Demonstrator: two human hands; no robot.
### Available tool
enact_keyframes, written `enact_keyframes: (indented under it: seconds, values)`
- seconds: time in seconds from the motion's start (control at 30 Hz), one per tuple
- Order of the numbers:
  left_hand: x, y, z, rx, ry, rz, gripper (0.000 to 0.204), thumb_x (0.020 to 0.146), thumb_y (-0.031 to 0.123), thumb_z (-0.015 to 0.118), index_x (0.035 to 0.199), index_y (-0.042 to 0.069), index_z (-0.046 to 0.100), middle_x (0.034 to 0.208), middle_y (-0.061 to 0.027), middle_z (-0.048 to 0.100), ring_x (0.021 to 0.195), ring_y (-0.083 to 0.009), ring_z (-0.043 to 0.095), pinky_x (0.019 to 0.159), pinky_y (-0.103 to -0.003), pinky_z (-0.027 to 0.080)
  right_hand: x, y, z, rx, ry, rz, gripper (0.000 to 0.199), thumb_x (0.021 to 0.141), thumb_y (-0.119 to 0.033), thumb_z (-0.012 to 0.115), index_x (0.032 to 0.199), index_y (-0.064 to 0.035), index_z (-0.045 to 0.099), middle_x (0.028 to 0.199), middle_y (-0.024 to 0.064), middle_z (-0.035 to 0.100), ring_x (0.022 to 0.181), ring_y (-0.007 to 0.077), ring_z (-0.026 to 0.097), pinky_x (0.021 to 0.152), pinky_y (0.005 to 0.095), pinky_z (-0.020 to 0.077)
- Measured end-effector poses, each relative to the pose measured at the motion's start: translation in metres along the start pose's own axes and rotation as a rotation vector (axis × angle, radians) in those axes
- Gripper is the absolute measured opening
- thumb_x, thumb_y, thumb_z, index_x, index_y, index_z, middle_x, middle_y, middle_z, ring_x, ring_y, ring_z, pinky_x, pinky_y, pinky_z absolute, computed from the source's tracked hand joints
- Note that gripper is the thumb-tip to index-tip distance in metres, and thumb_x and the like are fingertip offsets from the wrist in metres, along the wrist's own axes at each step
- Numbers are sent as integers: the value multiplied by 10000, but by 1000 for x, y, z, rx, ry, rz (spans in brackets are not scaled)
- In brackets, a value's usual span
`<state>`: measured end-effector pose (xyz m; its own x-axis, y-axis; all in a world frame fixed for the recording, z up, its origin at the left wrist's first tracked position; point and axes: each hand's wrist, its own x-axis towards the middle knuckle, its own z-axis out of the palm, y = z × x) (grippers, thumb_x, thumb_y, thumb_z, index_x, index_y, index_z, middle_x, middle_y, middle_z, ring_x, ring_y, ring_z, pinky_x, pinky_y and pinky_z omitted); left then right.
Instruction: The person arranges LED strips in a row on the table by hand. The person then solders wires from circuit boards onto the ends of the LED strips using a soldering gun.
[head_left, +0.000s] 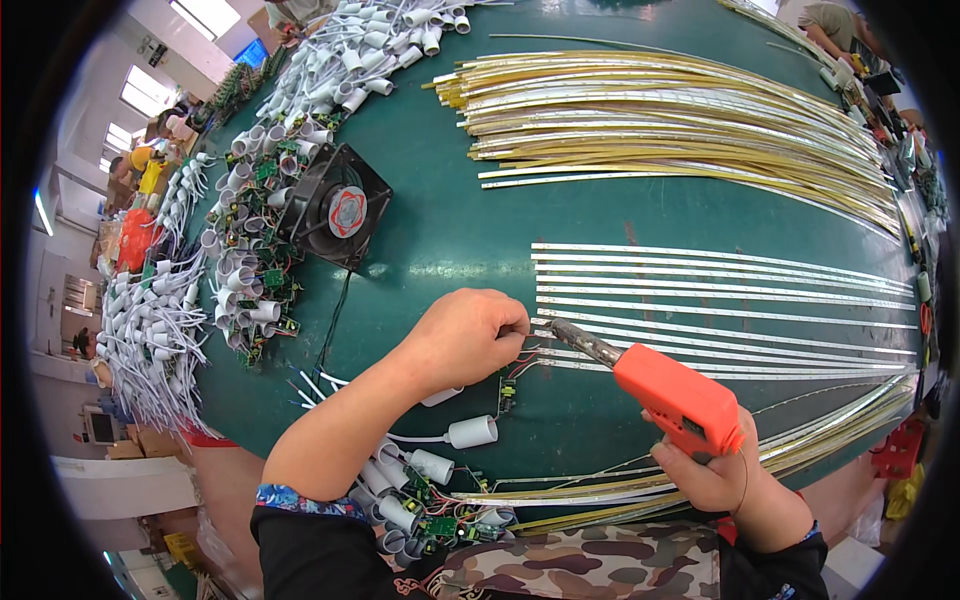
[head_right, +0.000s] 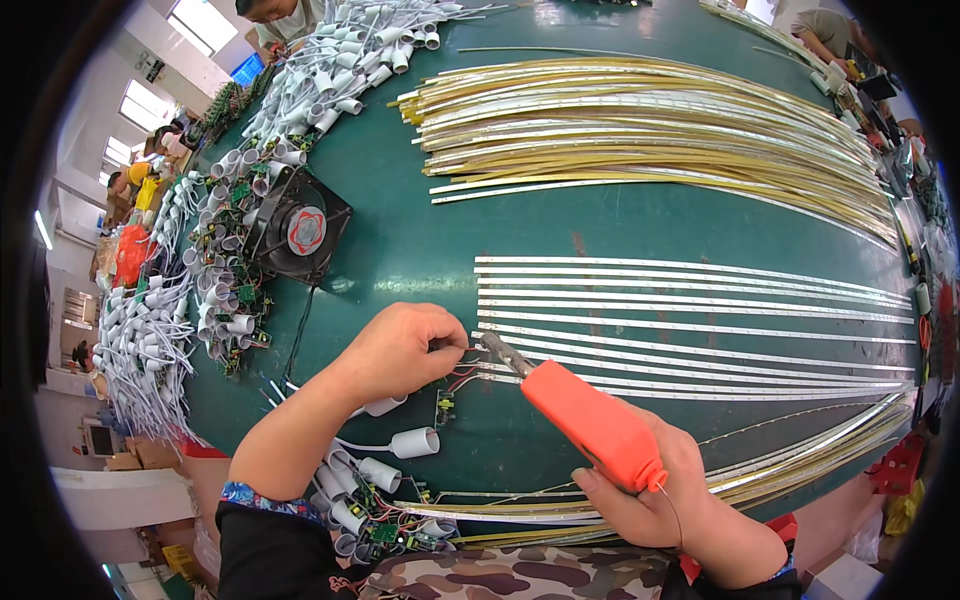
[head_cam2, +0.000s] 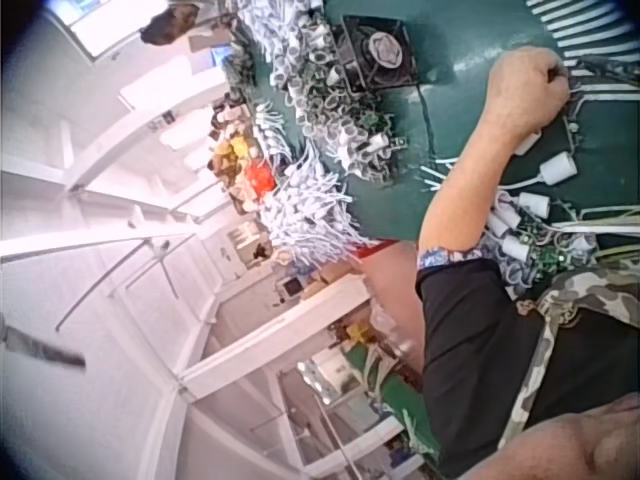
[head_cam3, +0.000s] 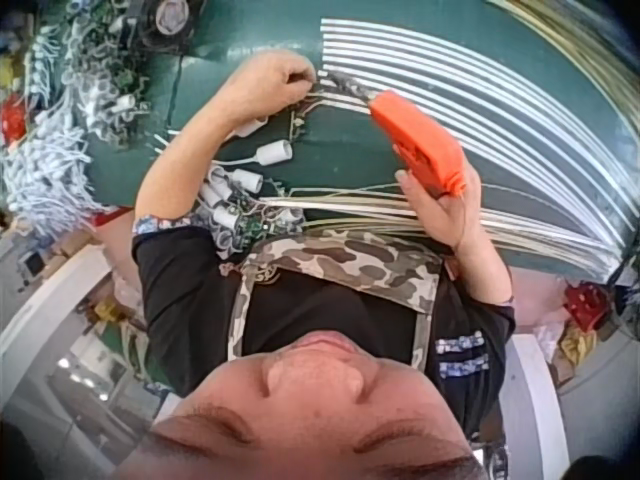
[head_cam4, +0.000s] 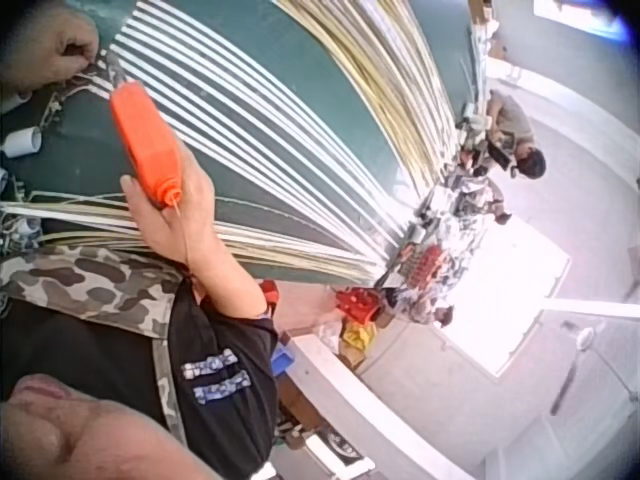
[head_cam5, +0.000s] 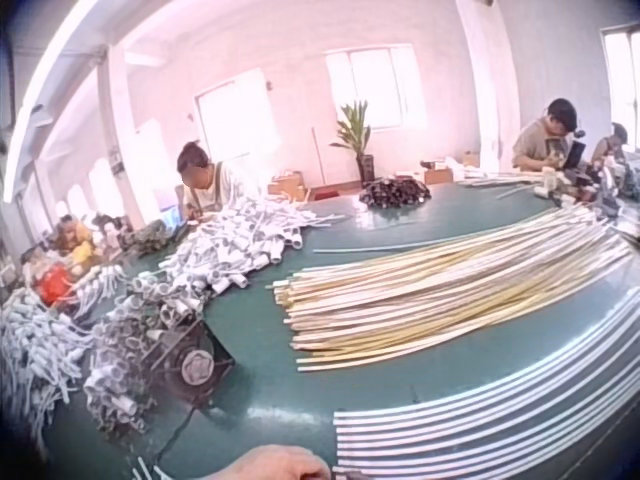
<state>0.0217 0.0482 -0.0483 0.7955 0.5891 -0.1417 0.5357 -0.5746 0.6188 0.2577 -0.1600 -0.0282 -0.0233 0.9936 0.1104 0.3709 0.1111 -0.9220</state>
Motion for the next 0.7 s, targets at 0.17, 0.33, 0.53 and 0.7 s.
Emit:
enact_keyframes:
  seconds: [0.17, 0.33, 0.53, 0.7]
  values:
    - [0, 0, 0, 13, 1, -1, 79, 768, 91, 643, 820, 41, 674, 789, -110, 659, 733, -290, 637, 665, -364, 507, 1, -1, -1, 1, -15, -3, 534, 795, -107, 727, 1265, 44, 524, 835, 89, 634, 692, 220, 618, 661, 321, 503]
    - [1, 1, 0, 9, -3, -15, 78, 766, 89, 645, 815, 40, 680, 790, -110, 662, 727, -288, 637, 663, -362, 508, -1, 1, -1, 25, 14, -18, 535, 801, -109, 726, 1271, 41, 521, 813, 80, 626, 656, 202, 599, 632, 315, 493]
    - [1, 3, 0, 0, -11, -26, 92, 766, 89, 644, 827, 36, 687, 791, -112, 663, 719, -281, 639, 655, -355, 506, -3, 3, -1, 61, 35, 12, 539, 792, -107, 734, 1268, 36, 526, 784, 73, 611, 625, 195, 572, 607, 310, 476]
    - [2, 5, -2, 15, -19, -39, 95, 768, 88, 647, 831, 33, 690, 784, -114, 659, 713, -280, 637, 655, -356, 506, -3, 5, -2, 52, 35, 15, 542, 780, -108, 739, 1262, 31, 533, 775, 73, 615, 629, 209, 582, 616, 315, 481]
